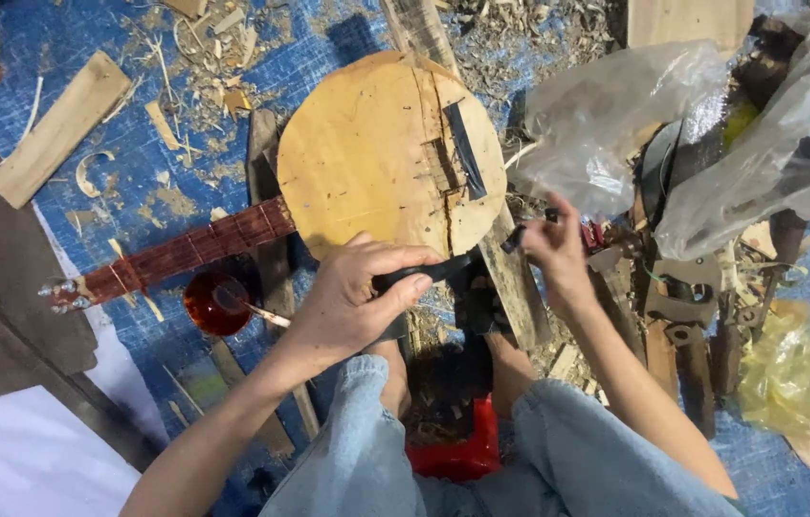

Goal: Securing a bridge component with a hammer and refining the wood of a handmade string instrument.

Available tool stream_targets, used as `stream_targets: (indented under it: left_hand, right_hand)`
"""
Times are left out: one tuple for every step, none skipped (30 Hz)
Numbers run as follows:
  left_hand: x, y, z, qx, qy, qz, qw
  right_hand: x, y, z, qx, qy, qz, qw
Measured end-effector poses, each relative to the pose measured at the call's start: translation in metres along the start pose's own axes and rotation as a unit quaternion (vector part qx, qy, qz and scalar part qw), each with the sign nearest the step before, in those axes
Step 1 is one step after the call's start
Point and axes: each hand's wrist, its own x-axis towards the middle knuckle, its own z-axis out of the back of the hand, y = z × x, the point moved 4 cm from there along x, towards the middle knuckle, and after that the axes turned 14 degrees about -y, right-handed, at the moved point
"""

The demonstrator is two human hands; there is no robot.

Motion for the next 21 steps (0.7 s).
stream_targets:
  left_hand:
    - [-0.002,0.001,-0.001,-0.006,0.008,-0.001,1.000]
    - [-0.004,0.003,-0.002,-0.012,0.017,-0.002,1.000]
    - [-0.003,0.005,-0.003,-0.012,0.016,0.001,1.000]
    - [-0.002,0.006,-0.004,-0.008,0.014,-0.025,1.000]
    - [-0.001,0.006,-0.006,-0.006,0.013,-0.054,0.998]
    - [-0.002,0.006,-0.008,-0.006,0.013,-0.054,0.998]
    - [-0.003,0.006,-0.010,-0.003,0.019,-0.052,0.998]
    - [-0.003,0.005,-0.012,0.000,0.024,-0.050,0.998]
    - [-0.003,0.003,-0.013,0.000,0.022,-0.050,0.999]
    - [-0.003,0.001,-0.013,0.001,0.025,-0.062,0.998]
    - [-0.004,-0.001,-0.013,0.001,0.029,-0.073,0.997]
    - [-0.002,-0.004,-0.012,0.002,0.027,-0.072,0.997]
    - [-0.001,-0.008,-0.011,0.023,0.022,-0.103,0.994]
    - [0.000,-0.012,-0.009,0.044,0.017,-0.135,0.990]
    - [0.000,-0.008,-0.008,0.043,0.016,-0.134,0.990]
    - [0.000,-0.004,-0.008,0.065,0.026,-0.136,0.988]
    - [-0.001,0.001,-0.008,0.087,0.035,-0.139,0.986]
    - [0.004,0.004,-0.006,0.086,0.034,-0.138,0.986]
    - [0.008,0.005,-0.004,0.117,0.027,-0.171,0.978]
    - [0.013,0.006,-0.002,0.148,0.020,-0.204,0.967]
    - [0.018,0.006,0.000,0.147,0.020,-0.202,0.968]
  right_hand:
    - [-0.002,0.014,0.006,-0.041,-0.046,0.037,0.997]
    - [-0.004,0.029,0.011,-0.081,-0.092,0.073,0.990]
    - [-0.011,0.040,0.011,-0.081,-0.090,0.071,0.990]
    - [-0.020,0.057,0.010,-0.036,-0.082,0.139,0.986]
    - [-0.030,0.074,0.011,0.010,-0.075,0.208,0.975]
    - [-0.040,0.086,0.008,0.010,-0.076,0.208,0.975]
    - [-0.050,0.100,-0.002,-0.048,0.008,0.233,0.971]
    - [-0.062,0.113,-0.013,-0.106,0.093,0.255,0.957]
    - [-0.064,0.121,-0.018,-0.105,0.094,0.256,0.956]
    - [-0.069,0.131,-0.028,-0.126,0.136,0.316,0.930]
    - [-0.075,0.139,-0.037,-0.146,0.176,0.375,0.898]
    - [-0.079,0.143,-0.040,-0.146,0.178,0.375,0.898]
    - [-0.083,0.148,-0.043,-0.154,0.169,0.386,0.894]
    - [-0.088,0.152,-0.045,-0.163,0.160,0.398,0.889]
    - [-0.089,0.148,-0.045,-0.164,0.161,0.398,0.888]
    - [-0.089,0.144,-0.043,-0.189,0.134,0.408,0.883]
    - [-0.089,0.141,-0.042,-0.213,0.109,0.419,0.876]
    - [-0.089,0.140,-0.042,-0.214,0.110,0.419,0.875]
    - [-0.089,0.138,-0.042,-0.230,0.104,0.412,0.876]
    - [-0.088,0.137,-0.042,-0.246,0.097,0.404,0.876]
    - [-0.090,0.135,-0.044,-0.247,0.099,0.403,0.876]
